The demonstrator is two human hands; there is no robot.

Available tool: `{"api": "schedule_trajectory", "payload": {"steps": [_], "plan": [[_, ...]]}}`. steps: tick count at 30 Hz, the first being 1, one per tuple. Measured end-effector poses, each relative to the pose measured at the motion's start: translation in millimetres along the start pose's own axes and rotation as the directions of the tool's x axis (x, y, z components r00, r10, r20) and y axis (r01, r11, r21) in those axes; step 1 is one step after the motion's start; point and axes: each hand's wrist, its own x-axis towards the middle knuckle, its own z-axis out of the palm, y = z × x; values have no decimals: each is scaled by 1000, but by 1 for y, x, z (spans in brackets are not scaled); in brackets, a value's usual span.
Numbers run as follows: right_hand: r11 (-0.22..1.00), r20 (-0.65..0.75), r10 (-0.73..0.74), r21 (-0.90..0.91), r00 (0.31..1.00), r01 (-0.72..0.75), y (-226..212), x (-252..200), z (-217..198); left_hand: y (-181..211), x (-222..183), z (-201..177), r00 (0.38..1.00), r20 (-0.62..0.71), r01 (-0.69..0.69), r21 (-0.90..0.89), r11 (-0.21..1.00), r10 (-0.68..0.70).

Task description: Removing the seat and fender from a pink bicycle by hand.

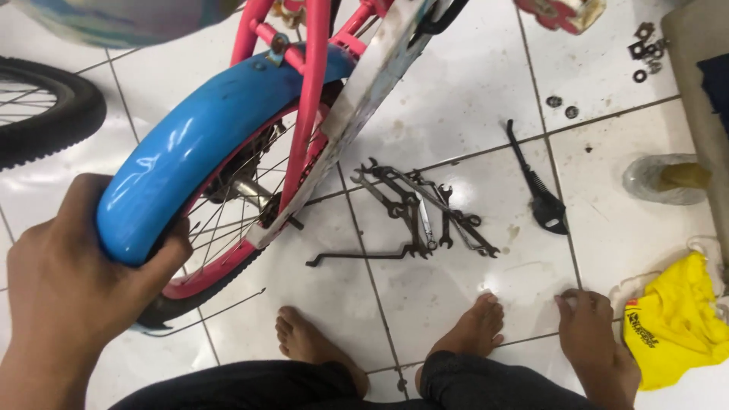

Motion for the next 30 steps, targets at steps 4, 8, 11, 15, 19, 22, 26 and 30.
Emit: {"api": "schedule_trajectory", "payload": {"steps": [4, 8, 11, 15, 19, 22, 26, 30], "plan": [[978, -243, -206, -89, 948, 190, 3, -23, 10, -4, 0, 2, 1000, -13, -22, 25, 999, 23], [994, -166, -14, 103, 986, 31, -1, -36, 30, 0, -5, 4, 994, -78, -67, 54, 996, 71], [971, -161, -80, 212, 984, 113, -47, -18, 15, 6, -4, 2, 994, -80, -56, 146, 988, 68], [834, -232, -366, 349, 901, 428, -142, 37, -3, 18, -8, 0, 981, -138, -145, -63, 987, 135], [729, -198, -539, 377, 819, 571, -224, 67, -38, 6, -16, 30, 966, -153, -244, -253, 936, 210], [690, -169, -626, 335, 761, 642, -252, 76, -38, 9, -21, 29, 954, -138, -270, -14, 963, 266], [653, -170, -670, 329, 723, 682, -257, 71, -30, 22, -16, 24, 953, -109, -280, 33, 960, 282], [706, -84, -652, 293, 753, 644, -247, 63, -35, 31, -13, 19, 956, -108, -279, -59, 958, 272]]}}
